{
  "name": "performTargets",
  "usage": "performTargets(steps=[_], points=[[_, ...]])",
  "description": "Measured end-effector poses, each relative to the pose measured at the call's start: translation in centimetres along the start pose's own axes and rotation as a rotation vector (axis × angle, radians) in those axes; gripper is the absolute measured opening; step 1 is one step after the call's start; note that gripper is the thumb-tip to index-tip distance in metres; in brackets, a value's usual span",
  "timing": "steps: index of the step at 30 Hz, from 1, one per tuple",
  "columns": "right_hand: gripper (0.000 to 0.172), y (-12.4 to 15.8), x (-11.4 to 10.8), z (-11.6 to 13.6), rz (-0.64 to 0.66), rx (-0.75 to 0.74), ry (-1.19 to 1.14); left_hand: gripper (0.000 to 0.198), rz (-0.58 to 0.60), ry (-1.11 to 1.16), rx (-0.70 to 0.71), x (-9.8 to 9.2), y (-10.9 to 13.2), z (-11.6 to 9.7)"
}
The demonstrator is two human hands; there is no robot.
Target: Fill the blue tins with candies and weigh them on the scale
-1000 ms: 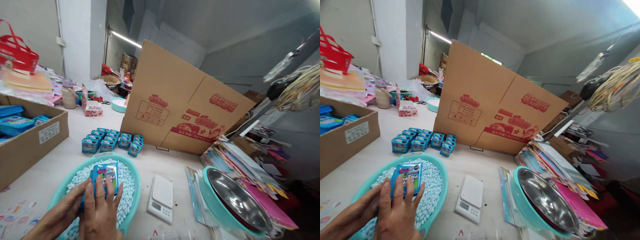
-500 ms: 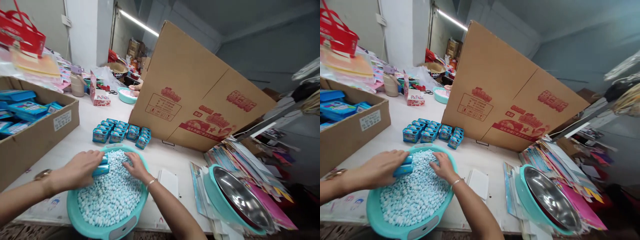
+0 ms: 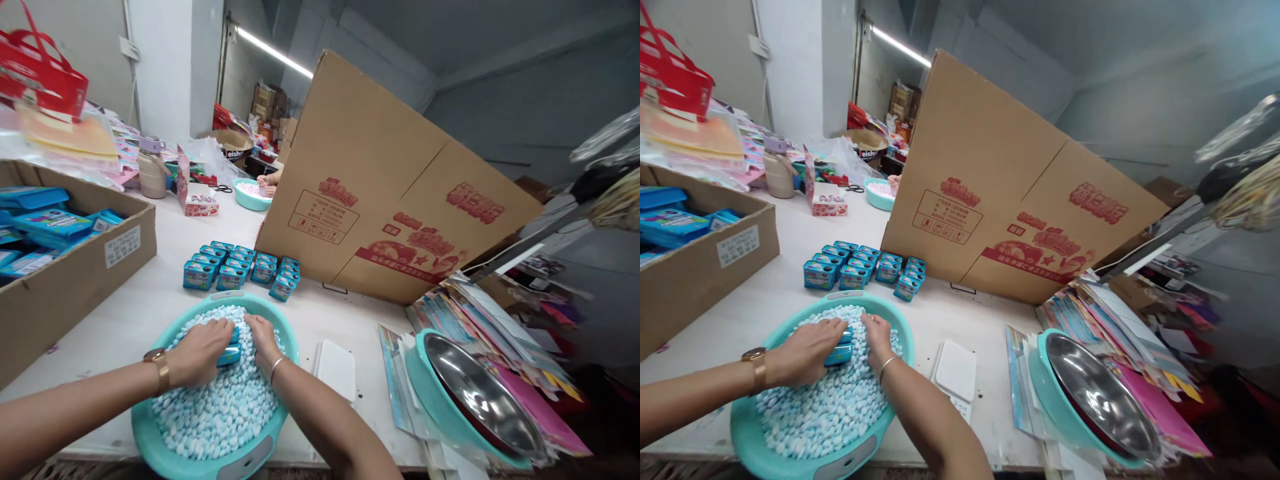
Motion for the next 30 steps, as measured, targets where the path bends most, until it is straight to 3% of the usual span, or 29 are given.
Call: performTargets(steps=[3, 7, 12, 16, 26, 30], points=[[0.038, 1.1, -0.2, 0.1, -0.062, 0.069, -0.128, 0.07, -0.103, 0.111, -0.062, 0.9, 1.0, 1.3], [0.024, 2.0, -0.4, 2.1, -0.114, 0.08, -0.266, 0.082, -0.346, 0.331, -0.201, 2.8, 2.6, 3.2], [0.021, 1.9, 0.1, 6.0, -0.082, 0.072, -0.41, 0.074, -0.58, 0.47, -0.246, 3.5, 3.4, 2.3], [0.019, 1.7, 0.8, 7.4, -0.04, 0.061, -0.396, 0.074, -0.608, 0.459, -0.184, 2.8, 2.4, 1.8], [0.024, 2.2, 1.1, 6.4, -0.116, 0.086, -0.486, 0.07, -0.578, 0.531, -0.16, 1.3, 1.9, 3.4], [0.025, 2.0, 1.5, 6.6, -0.065, 0.104, -0.465, 0.077, -0.595, 0.611, -0.114, 1.1, 2.5, 4.0]])
Point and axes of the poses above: each hand's wrist, its own y-axis away from the middle knuckle, its own x-axis out of the palm, z = x × y, the point moved 6 cm from there along -y, towards the middle knuckle, and after that the axes turned 6 degrees about -z, right-handed, at the moved point
